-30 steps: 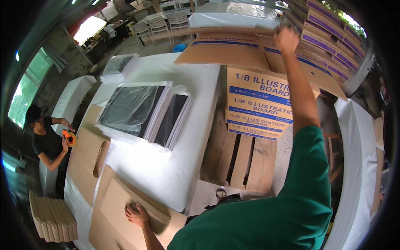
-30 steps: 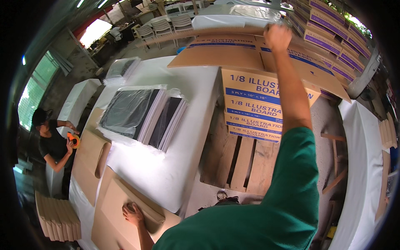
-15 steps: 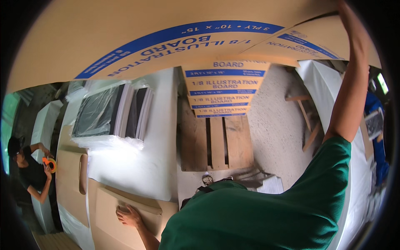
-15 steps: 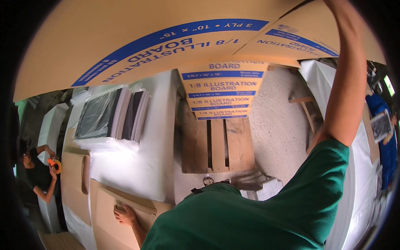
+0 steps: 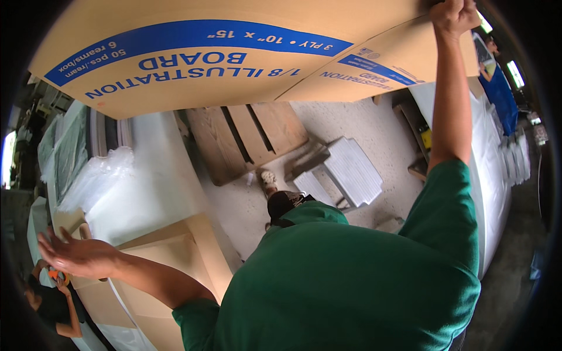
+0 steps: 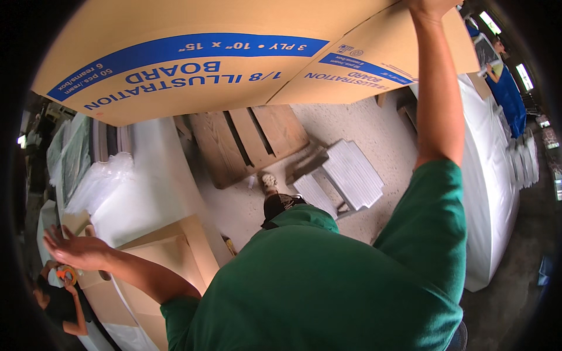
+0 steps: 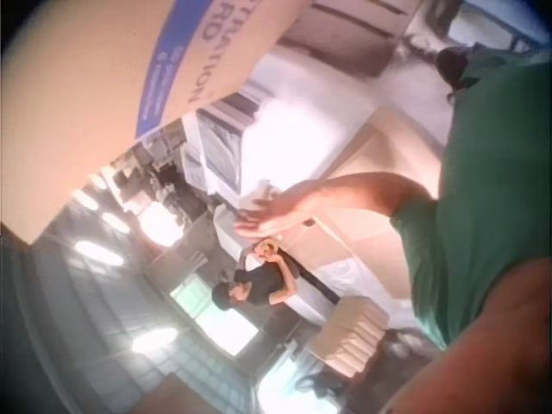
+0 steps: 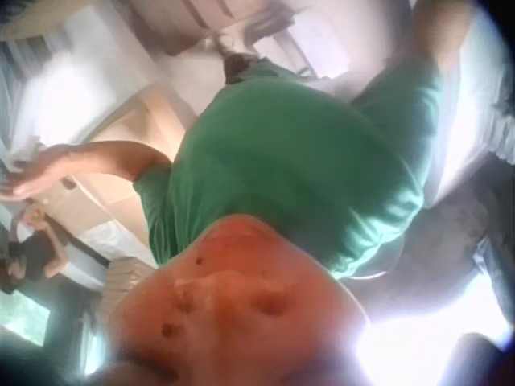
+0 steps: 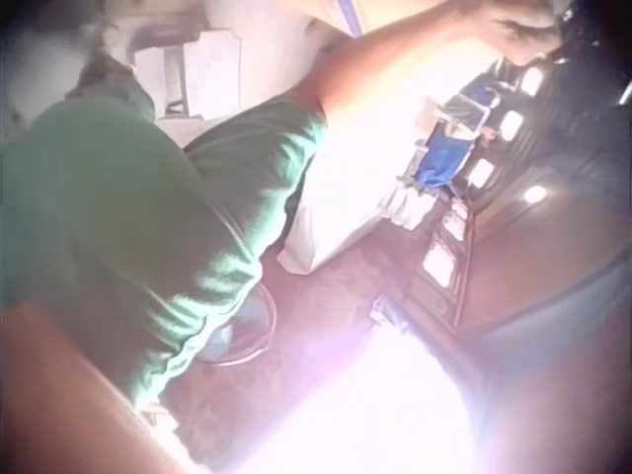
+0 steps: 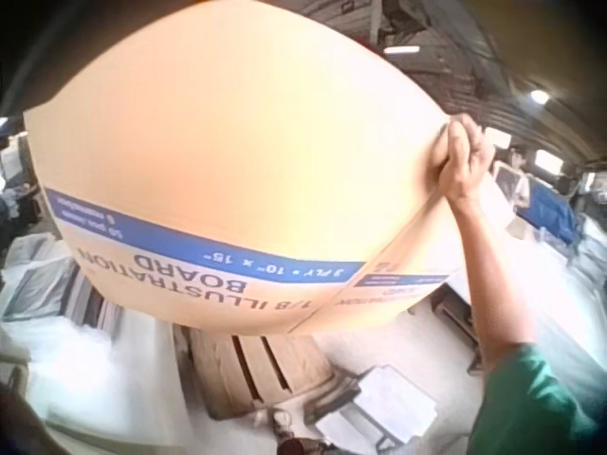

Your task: The person wraps boards in paper, secures the paper with tape, and then places the wrapped boards into a cardboard box.

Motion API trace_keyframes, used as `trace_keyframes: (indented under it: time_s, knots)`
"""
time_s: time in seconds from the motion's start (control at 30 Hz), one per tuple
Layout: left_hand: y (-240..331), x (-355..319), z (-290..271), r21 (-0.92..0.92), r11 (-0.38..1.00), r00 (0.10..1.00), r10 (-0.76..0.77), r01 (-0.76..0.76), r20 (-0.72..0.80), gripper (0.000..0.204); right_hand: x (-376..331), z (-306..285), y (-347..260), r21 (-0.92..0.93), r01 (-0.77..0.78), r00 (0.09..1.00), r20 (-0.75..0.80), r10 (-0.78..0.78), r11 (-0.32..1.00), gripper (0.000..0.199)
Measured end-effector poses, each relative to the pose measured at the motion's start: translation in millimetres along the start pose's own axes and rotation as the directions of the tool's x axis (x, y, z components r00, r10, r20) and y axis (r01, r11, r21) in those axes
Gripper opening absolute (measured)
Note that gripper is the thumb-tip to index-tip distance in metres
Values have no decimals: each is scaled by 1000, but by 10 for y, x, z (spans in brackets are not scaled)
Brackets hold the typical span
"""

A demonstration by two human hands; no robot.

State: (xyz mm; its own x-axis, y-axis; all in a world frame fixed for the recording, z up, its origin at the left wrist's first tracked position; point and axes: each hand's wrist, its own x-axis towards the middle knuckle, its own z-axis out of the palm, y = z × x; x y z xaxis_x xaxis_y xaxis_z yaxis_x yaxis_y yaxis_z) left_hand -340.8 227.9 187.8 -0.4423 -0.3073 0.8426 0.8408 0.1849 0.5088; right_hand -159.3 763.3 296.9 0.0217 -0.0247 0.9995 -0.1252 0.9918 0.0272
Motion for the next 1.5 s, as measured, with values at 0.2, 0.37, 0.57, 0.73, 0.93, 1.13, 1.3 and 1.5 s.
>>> trace_keyframes:
  time_s: [0.2,0.37,0.57,0.73,0.93,1.13,1.3,1.5]
  knots:
    - [332,-163,463,-18,997,953,-65,74,296,63,-570,-649,719,-333,24,1000,23,-18,943,21]
    - [436,-538,1041,28,1000,810,-19,3,586,66,-952,-349,920,-8,-220,961,-172,215,976,32]
    - [128,-738,1483,-41,964,755,-179,262,631,56,-2030,32,2324,-303,-107,994,-17,107,947,26]
    - [-1090,-2228,1336,-23,324,295,-828,946,477,57,-2848,920,2665,132,-633,774,139,618,763,31]
    - [-971,-2265,1590,587,55,-492,-485,808,723,82,-3462,1810,2067,66,-498,807,399,435,865,23]
    - [-1032,-3065,1856,781,-308,-835,-298,543,463,73,-4735,1806,1303,-170,-628,428,739,520,759,19]
    - [-791,-3946,2314,822,149,-696,-464,549,549,65,-4941,1602,452,-89,-913,176,795,580,398,77]
    - [-900,-4061,2305,764,116,-643,-469,634,605,58,-4874,1386,668,-84,-934,75,905,419,347,83]
